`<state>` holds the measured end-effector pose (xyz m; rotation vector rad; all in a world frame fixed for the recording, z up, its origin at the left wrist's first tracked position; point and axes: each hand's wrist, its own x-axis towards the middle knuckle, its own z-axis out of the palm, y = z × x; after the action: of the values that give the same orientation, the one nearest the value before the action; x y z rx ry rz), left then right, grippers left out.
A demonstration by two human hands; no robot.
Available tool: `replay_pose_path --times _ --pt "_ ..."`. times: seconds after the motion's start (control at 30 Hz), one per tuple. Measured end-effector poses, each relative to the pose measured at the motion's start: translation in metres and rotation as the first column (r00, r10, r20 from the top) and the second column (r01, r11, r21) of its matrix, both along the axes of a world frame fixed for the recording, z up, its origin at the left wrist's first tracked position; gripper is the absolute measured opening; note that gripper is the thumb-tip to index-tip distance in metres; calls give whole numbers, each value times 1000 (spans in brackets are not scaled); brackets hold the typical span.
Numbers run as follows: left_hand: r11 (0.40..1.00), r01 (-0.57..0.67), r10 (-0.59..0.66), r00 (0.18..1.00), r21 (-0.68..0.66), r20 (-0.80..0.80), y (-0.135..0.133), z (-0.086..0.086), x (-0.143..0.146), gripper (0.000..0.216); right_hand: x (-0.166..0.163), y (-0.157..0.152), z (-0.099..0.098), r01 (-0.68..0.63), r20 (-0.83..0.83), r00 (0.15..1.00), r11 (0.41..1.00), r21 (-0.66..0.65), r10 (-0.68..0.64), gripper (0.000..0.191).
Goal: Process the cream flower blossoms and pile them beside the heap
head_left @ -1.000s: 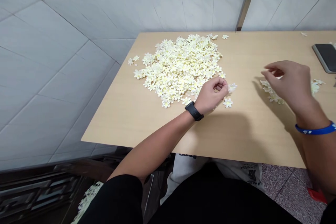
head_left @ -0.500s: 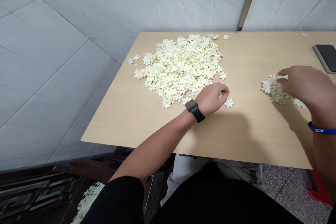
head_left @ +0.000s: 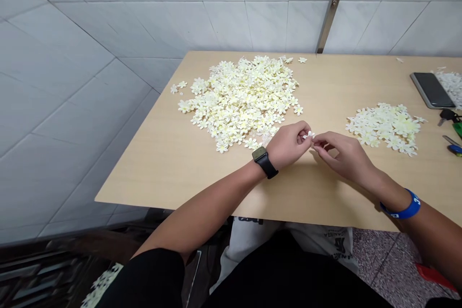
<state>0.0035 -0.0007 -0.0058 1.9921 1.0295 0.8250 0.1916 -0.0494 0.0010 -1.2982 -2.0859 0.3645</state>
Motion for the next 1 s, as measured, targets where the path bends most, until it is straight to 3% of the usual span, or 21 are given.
replay_pose_path --times 0.2,0.33,0.57,0.73,0.9,1.0 --pt "997 -73 75 990 -23 123 -9 -4 7 13 -3 -2 1 105 -143 983 993 -49 -111 10" --pt "999 -16 27 974 -50 225 -9 -6 9 23 -1 0 -6 167 -317 932 984 -54 -176 14" --pt "994 24 -48 975 109 217 -14 -7 11 23 5 -4 -9 109 -535 827 983 -147 -172 16" --pt "982 47 -80 981 183 175 -13 -5 9 19 2 -6 -4 36 -567 810 976 -213 -154 5" --pt "947 74 -96 994 313 56 -8 -3 4 13 1 -3 -1 -34 -636 746 942 -333 -197 19" --pt "946 63 -90 993 318 71 -8 -5 4 14 0 -1 -2 -54 -668 706 922 -382 -235 26"
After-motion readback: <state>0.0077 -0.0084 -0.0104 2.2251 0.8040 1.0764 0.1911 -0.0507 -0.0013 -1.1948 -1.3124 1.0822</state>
